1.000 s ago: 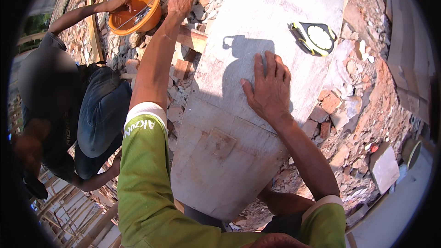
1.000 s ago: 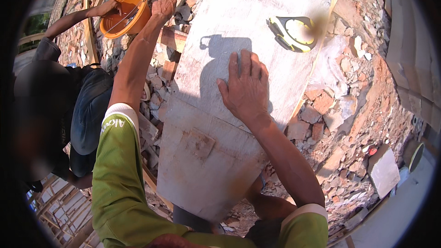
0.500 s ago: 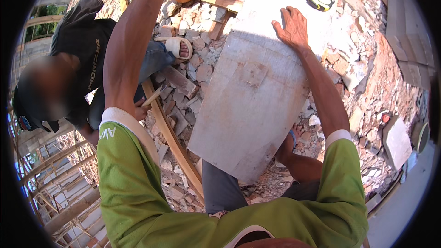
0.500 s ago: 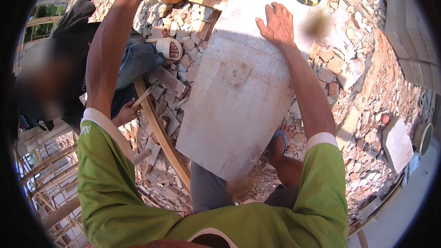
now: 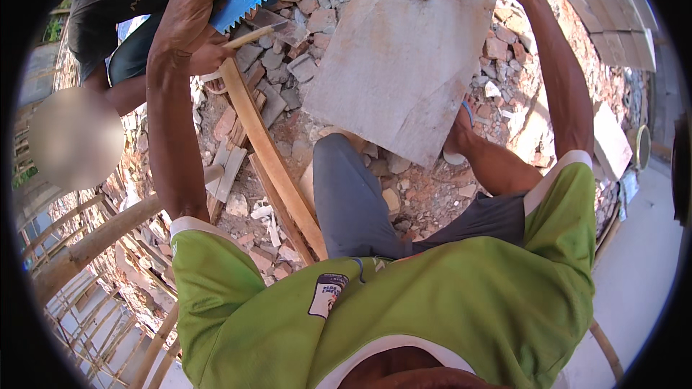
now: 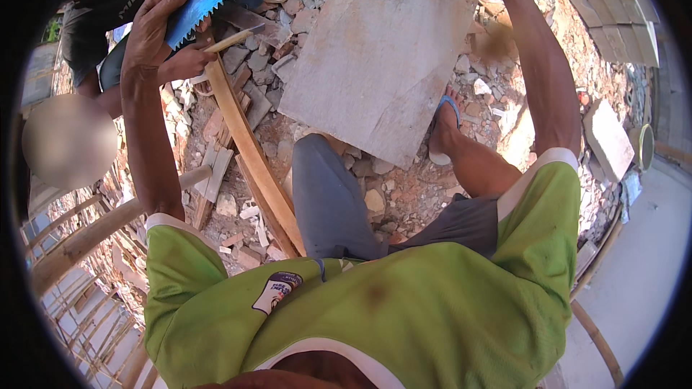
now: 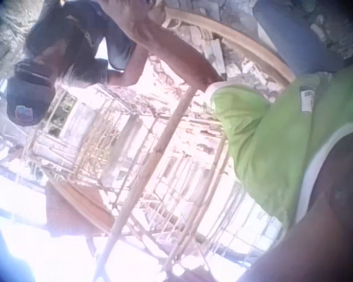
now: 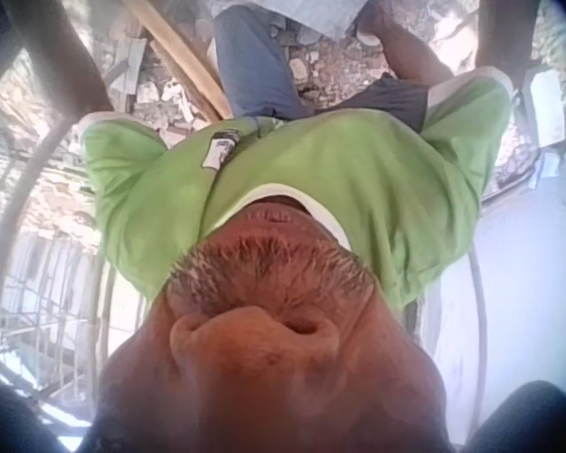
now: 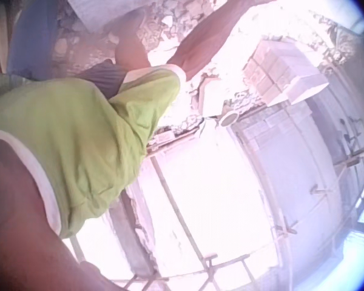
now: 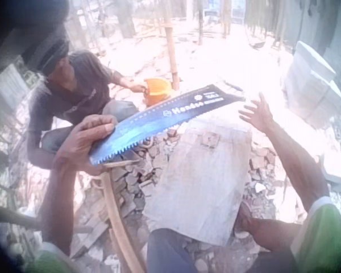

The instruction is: The person measures and marks a ceramic tile using a ruler and pencil, then uses a hand saw to cut along the marked line. Another person is visible nearby working on a separate tile.

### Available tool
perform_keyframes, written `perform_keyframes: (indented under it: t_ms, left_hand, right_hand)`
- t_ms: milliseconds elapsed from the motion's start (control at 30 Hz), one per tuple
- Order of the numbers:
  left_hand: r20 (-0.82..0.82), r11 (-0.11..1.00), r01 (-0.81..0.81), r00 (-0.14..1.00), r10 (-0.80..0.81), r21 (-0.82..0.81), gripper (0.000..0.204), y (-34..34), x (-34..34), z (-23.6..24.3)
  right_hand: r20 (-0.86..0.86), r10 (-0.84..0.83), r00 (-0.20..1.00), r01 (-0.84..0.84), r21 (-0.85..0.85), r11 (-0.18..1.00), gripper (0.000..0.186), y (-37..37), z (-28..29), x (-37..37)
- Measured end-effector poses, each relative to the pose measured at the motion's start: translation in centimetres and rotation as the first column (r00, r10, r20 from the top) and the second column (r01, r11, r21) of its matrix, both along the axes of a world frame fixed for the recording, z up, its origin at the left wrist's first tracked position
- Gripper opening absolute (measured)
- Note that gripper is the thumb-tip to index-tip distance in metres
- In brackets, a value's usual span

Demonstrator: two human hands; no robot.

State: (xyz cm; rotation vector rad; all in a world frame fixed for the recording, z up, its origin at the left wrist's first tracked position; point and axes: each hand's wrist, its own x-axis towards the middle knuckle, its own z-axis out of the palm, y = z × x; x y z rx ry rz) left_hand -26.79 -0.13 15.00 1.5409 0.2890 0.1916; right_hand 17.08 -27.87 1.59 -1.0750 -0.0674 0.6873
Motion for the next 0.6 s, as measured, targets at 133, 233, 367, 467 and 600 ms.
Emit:
perform_keyframes:
  t_ms: [133,233,367,467,600]
  left_hand:
    - [-0.044,0.944,0.280,0.960,-0.276,0.176,0.026,-4.4,-4.8,-2.4]
    - [-0.173,0.940,0.266,0.957,-0.231,0.214,0.028,-6.3,-8.8,-6.8]
    - [-0.243,0.915,0.325,0.932,-0.268,0.238,0.029,-7.1,-9.9,-11.2]
    - [-0.266,0.877,0.331,0.932,-0.246,0.349,0.029,-4.5,-9.1,-17.5]
    - [-0.278,0.813,0.309,0.942,-0.188,0.494,0.027,-3.1,-7.5,-22.9]
  right_hand:
    - [-0.071,-0.004,0.997,0.004,0.004,1.000,0.085,-9.0,0.8,-4.6]
    - [-0.087,-0.181,0.980,0.152,-0.269,0.951,0.059,-13.7,1.9,-8.2]
    - [0.064,0.043,0.997,-0.002,-0.538,0.843,0.035,-20.8,3.0,-12.2]
    - [0.136,0.437,0.889,-0.215,-0.720,0.660,0.032,-25.3,2.6,-13.4]
    - [-0.115,0.499,0.859,-0.400,-0.758,0.515,0.028,-25.3,3.0,-17.6]
